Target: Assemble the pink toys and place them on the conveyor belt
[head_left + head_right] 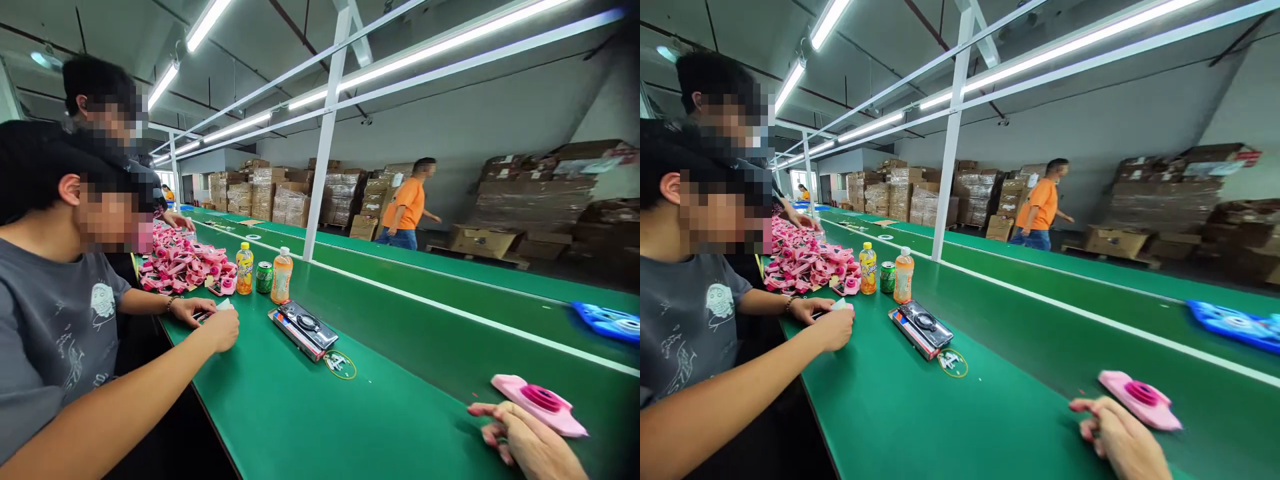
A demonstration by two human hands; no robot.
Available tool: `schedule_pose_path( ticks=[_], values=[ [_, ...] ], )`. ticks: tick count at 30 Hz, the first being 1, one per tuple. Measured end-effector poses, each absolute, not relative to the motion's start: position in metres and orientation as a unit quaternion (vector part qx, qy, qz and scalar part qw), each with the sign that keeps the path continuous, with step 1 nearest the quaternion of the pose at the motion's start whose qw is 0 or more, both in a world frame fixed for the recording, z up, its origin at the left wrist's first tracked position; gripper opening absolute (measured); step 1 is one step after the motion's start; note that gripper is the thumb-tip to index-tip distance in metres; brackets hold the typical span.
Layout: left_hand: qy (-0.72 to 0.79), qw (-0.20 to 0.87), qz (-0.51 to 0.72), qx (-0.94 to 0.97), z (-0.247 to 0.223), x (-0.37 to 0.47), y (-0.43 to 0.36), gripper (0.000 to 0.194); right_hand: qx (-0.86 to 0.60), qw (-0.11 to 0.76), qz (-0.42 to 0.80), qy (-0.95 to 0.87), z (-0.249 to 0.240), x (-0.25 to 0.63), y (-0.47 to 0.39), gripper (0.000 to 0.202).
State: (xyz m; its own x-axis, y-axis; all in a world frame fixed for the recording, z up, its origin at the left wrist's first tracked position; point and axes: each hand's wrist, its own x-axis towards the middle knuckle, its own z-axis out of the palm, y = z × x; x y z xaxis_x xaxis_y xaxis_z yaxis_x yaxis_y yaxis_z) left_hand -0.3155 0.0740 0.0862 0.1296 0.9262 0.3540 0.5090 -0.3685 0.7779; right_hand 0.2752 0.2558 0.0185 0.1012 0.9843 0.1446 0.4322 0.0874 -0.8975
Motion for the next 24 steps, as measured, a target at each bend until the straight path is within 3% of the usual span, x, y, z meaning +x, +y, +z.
schedule_pose_path(
  ticks=[2, 7, 18, 22, 24],
  values=[
    [0.492, 0.261, 0.389, 0.734, 0.084, -0.327, 0.086, 0.047, -0.575, 0.432, 0.365, -0.592, 0.025, 0.277, 0.247, 0.024],
    [0.473, 0.295, 0.353, 0.752, 0.080, -0.341, 0.099, 0.061, -0.584, 0.444, 0.291, -0.614, 0.034, 0.270, 0.223, 0.027],
    [0.505, 0.289, 0.461, 0.670, 0.099, -0.295, 0.069, 0.034, -0.584, 0.455, 0.358, -0.569, 0.025, 0.274, 0.240, 0.021],
    [0.531, 0.288, 0.537, 0.589, 0.086, -0.247, 0.019, 0.013, -0.582, 0.494, 0.305, -0.570, 0.025, 0.266, 0.234, 0.020],
    [0.522, 0.350, 0.633, 0.451, 0.074, -0.231, -0.014, 0.021, -0.588, 0.485, 0.265, -0.591, 0.029, 0.259, 0.225, 0.024]
  ],
)
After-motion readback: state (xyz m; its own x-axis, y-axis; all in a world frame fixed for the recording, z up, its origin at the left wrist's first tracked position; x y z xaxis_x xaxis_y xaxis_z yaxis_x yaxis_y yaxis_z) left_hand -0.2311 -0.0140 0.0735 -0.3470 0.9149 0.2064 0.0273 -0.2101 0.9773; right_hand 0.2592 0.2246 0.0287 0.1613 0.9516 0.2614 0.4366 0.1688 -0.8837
